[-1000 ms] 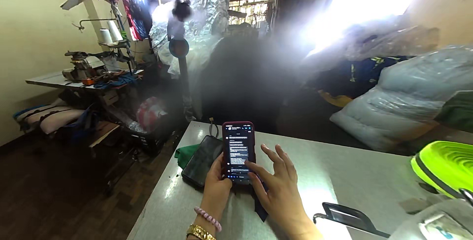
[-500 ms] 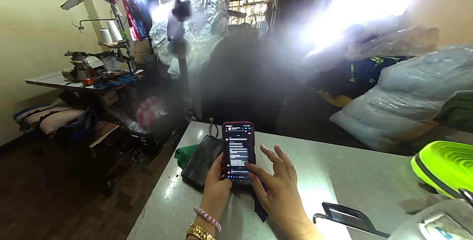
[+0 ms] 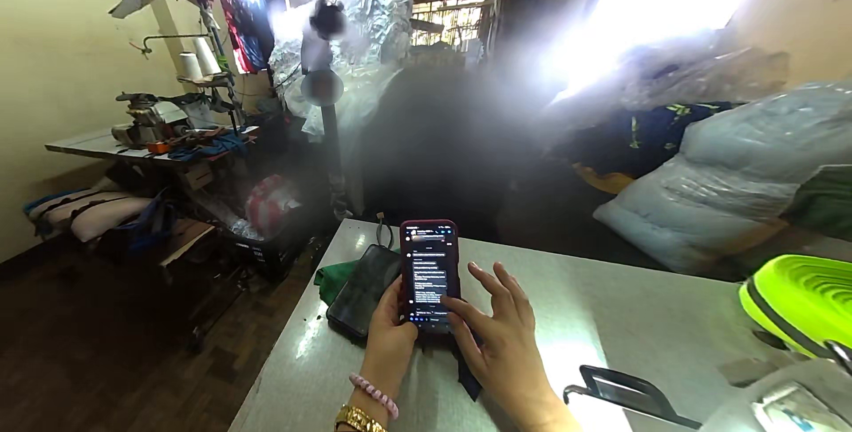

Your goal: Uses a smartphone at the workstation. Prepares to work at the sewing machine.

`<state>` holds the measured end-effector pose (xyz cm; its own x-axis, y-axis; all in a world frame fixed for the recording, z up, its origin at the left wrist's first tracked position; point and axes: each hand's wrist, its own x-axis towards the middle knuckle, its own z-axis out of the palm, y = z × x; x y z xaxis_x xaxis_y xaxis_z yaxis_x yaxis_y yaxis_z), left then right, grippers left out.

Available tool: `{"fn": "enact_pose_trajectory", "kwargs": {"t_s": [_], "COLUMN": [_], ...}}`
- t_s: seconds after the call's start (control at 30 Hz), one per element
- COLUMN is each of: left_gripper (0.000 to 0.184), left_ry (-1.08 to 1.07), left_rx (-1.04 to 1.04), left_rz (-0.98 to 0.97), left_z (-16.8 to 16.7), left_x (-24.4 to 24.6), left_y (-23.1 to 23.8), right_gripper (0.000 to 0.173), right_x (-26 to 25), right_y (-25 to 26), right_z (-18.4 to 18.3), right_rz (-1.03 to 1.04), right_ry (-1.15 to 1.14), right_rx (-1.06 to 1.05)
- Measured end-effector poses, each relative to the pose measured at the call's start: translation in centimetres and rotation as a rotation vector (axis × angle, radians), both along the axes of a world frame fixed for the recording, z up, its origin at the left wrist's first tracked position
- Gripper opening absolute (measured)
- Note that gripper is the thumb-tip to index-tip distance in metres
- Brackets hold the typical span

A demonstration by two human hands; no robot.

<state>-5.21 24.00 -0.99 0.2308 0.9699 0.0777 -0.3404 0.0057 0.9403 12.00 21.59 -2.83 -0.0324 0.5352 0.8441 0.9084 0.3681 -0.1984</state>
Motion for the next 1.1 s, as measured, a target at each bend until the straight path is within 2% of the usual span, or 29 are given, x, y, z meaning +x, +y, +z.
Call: {"fn": "enact_pose_trajectory", "kwargs": {"t_s": [0.4,0.57,0.63,0.7,0.87,0.97,1.1], "left_gripper": [0.076,0.074,0.074,0.074,0.073,0.072,0.072], "left_ry": [-0.009,-0.009,-0.001,0.01,0.02,0.027,0.012], "left_rx": [-0.002,0.006,0.011,0.008,-0.002,0.007,0.006], "left_rz": [-0.006,-0.007,-0.002,0.001,0.003,-0.009,-0.018], "left_z": [0.0,-0.1,0.0,0.1,0.1,0.1,0.2], "left_x": [-0.1,0.0,0.0,0.0,0.0,-0.2,-0.2], "left_y": [0.0,0.0,0.0,0.0,0.0,0.1,0.0], "right_gripper": [0.034,0.057,0.062,0.064,0.061,0.068,0.079], "right_x": [-0.1,-0.1,0.1,0.1,0.1,0.1,0.0], "right_y": [0.0,0.0,0.2,0.1,-0.1,-0.3,-0.6], "right_z": [0.1,0.6,0.4,0.5,0.7,0.6,1.0], "right_rz": [-0.01,-0.105,-0.075,0.002,0.343,0.445,0.43], "right_ry": [0.002,0.046,0.113,0.265,0.747,0.81,0.759], "right_rx": [-0.016,-0.029,-0.01,-0.086,-0.47,-0.637,-0.771]}}
